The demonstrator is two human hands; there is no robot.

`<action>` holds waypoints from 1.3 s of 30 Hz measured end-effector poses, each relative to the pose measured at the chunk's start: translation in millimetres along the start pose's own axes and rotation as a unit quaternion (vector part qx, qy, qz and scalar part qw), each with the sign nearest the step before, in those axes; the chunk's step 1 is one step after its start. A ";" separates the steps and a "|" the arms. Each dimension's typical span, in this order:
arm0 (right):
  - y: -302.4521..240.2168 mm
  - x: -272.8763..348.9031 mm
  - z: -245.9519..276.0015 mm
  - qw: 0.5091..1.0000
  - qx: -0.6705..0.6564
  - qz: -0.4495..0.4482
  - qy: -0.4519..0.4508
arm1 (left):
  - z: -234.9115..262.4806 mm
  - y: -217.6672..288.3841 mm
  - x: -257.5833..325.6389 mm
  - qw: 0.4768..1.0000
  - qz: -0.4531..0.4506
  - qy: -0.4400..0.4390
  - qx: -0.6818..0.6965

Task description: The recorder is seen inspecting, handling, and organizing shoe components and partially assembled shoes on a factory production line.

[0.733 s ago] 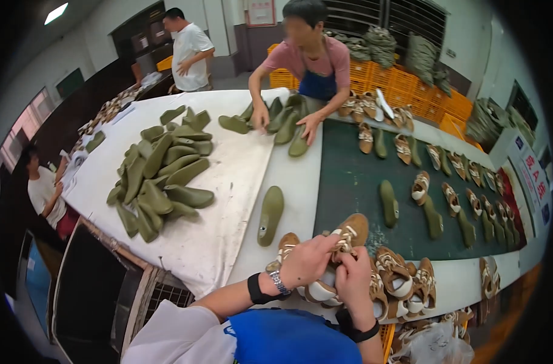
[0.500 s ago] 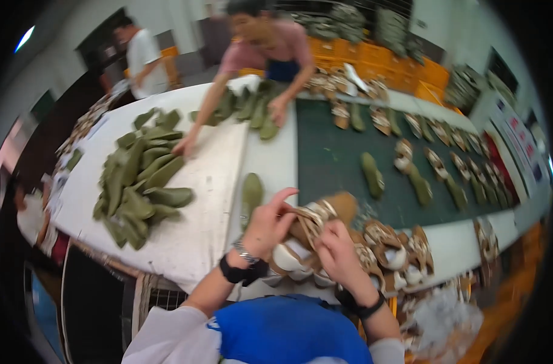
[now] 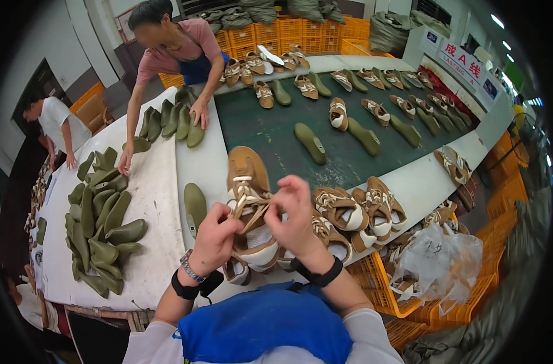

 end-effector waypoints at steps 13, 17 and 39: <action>-26.5 -17.1 -24.9 0.924 0.096 0.037 -0.369 | 6.8 -60.5 -6.5 0.983 0.091 0.157 0.004; 9.4 -32.1 -45.9 0.889 0.120 0.020 -0.441 | 3.3 -79.8 -12.6 0.972 0.149 0.169 0.069; 393.3 -122.7 -138.8 0.859 0.312 -0.266 -0.307 | 13.1 -151.1 162.7 0.930 0.348 -0.044 -0.111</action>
Point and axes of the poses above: each hand's wrist, its own x-axis away from the middle knuckle, its own z-axis out of the back of the hand, y = z × x, the point moved 4 cm from there along -x, towards the middle knuckle, and after that the axes turned 13 degrees about -z, right-handed, at the moved point
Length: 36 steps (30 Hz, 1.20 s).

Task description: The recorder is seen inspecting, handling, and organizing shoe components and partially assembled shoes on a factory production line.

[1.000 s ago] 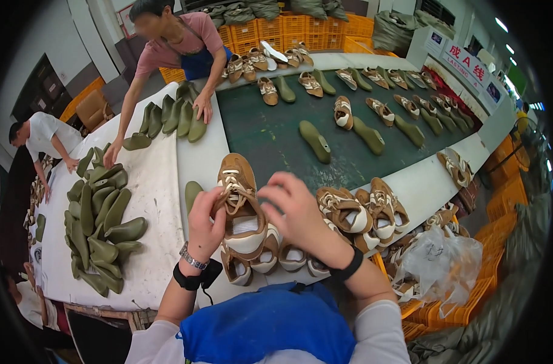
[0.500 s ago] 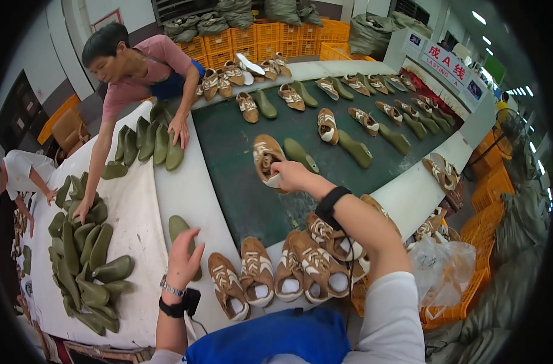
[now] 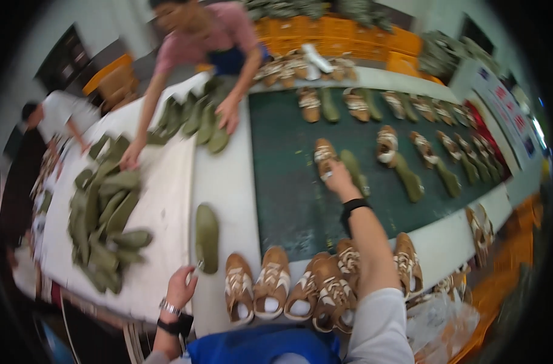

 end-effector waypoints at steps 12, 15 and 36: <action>-280.0 227.2 -82.2 0.805 0.073 0.487 -0.330 | 55.2 34.3 143.9 0.982 0.123 0.036 -0.138; -303.1 269.1 -109.2 0.820 0.156 0.422 -0.353 | 88.4 -21.4 182.2 0.968 0.170 0.040 -0.179; -645.0 343.7 -315.3 0.872 -0.063 0.368 -0.315 | 271.0 -552.3 252.0 0.706 0.676 0.195 0.077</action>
Point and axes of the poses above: each hand's wrist, its own x-axis away from the middle knuckle, its own z-axis out of the back of the hand, y = z × x, the point moved 4 cm from there along -x, towards the middle knuckle, and after that the axes turned 13 degrees about -z, right-handed, at the moved point
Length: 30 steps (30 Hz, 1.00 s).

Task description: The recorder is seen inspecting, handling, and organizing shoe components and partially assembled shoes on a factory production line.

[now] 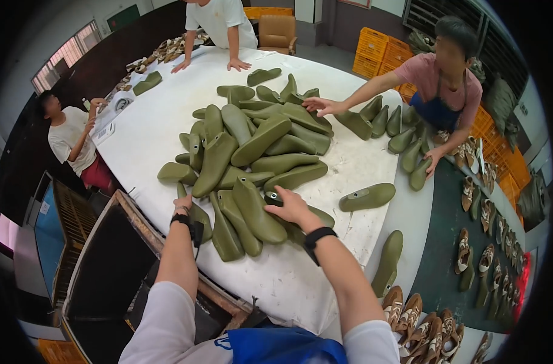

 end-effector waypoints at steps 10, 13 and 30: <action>-8.9 -18.1 -15.3 0.978 0.047 -0.030 -0.203 | -64.0 -1.5 61.7 0.988 -0.138 0.000 0.070; 24.7 -9.6 8.7 0.976 -0.066 -0.057 -0.199 | -110.9 14.7 100.4 0.973 -0.104 -0.096 0.181; 212.6 134.6 188.4 0.964 -0.118 -0.232 -0.049 | -200.2 232.0 303.8 0.626 -0.590 -0.509 0.017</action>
Point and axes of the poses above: each hand's wrist, its own x-axis away from the middle knuckle, its own z-axis out of the back of the hand, y = z × x, the point moved 4 cm from there along -x, towards the middle knuckle, and after that the axes turned 13 degrees about -z, right-handed, at the moved point
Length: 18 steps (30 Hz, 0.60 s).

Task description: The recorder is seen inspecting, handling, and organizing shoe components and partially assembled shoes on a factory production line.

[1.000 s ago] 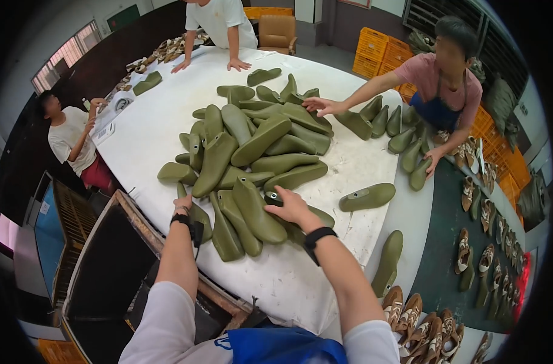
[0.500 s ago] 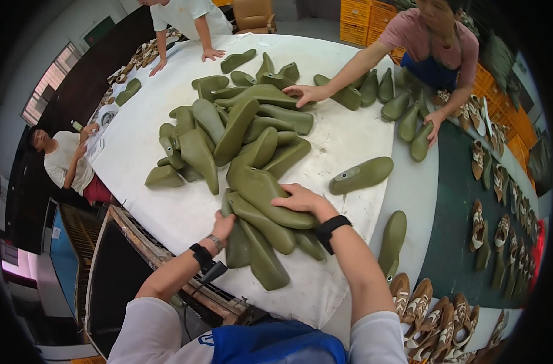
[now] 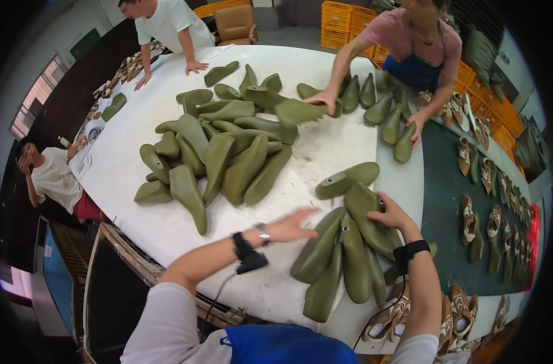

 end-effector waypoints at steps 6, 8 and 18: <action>-174.1 -46.2 -55.8 0.938 0.243 0.198 0.146 | 219.9 -97.1 212.7 0.704 0.186 0.477 -0.492; -202.4 -85.6 -112.2 0.865 0.270 0.366 0.210 | 228.2 -116.8 246.7 0.696 0.226 0.509 -0.454; -250.5 -76.6 -259.3 0.720 0.472 0.495 0.119 | 189.2 -160.6 253.4 0.721 0.381 0.562 -0.136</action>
Point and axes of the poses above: each hand's wrist, its own x-axis away from the middle knuckle, its own z-axis out of the back of the hand, y = z × x, the point moved 4 cm from there along -x, towards the middle knuckle, and after that the axes turned 13 degrees about -z, right-handed, at the moved point
